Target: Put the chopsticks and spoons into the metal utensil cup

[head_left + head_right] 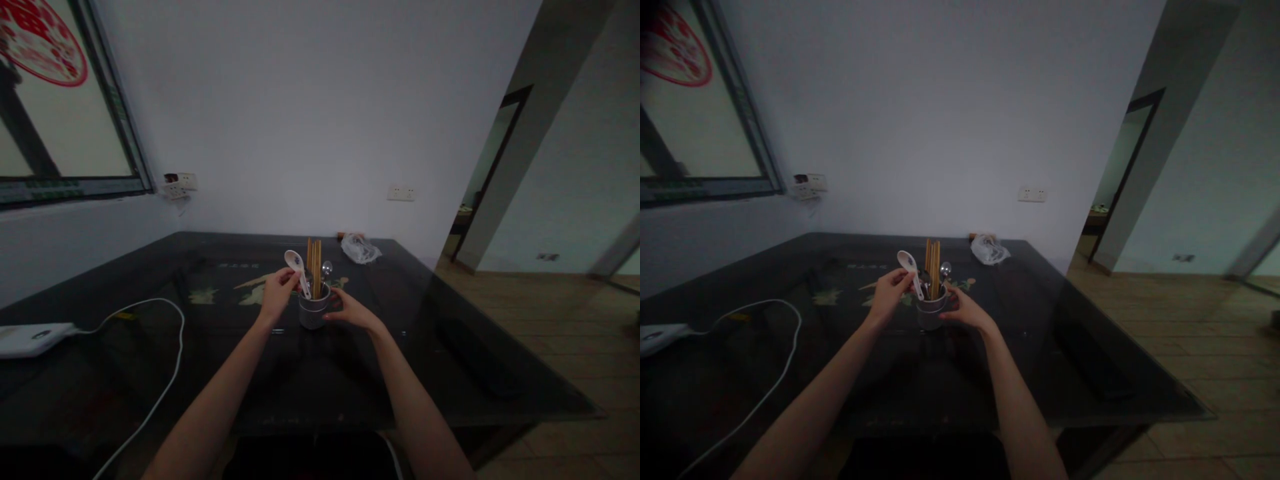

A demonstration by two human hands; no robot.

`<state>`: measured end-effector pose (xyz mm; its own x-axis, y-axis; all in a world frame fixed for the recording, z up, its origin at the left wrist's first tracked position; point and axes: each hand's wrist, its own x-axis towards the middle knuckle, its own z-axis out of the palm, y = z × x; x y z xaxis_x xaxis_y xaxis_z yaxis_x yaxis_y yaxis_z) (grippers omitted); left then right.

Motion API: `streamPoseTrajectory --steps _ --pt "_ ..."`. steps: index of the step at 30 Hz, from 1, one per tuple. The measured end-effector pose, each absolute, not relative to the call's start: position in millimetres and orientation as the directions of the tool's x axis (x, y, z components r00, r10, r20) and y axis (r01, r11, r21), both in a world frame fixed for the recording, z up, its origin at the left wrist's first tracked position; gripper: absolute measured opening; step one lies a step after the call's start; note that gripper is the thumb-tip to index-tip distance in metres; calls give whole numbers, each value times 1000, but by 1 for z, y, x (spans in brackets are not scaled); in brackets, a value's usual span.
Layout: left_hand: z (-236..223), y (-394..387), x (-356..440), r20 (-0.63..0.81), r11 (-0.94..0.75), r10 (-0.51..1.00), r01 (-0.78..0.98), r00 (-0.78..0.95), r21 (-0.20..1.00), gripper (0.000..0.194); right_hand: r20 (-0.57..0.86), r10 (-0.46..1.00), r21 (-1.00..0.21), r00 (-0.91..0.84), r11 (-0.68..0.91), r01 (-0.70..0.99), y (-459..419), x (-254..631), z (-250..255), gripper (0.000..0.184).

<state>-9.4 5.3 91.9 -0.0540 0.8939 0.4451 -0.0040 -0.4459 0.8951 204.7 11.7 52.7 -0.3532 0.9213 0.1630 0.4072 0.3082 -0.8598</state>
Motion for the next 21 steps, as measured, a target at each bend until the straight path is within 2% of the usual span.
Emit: streamPoseTrajectory --steps 4,9,15,21 --pt "92 3 -6 446 -447 894 -15 -46 894 34 261 876 -896 -405 376 237 3 192 48 83" --pt "91 1 -3 493 -493 868 20 -66 870 32 336 863 -901 -378 411 139 2 179 44 85" --pt "83 3 -3 596 -566 801 245 -64 787 23 417 853 -884 -313 461 79 8 170 30 87" --pt "79 2 -2 606 -553 795 424 11 717 15 412 875 -892 -255 444 84 15 169 20 85"
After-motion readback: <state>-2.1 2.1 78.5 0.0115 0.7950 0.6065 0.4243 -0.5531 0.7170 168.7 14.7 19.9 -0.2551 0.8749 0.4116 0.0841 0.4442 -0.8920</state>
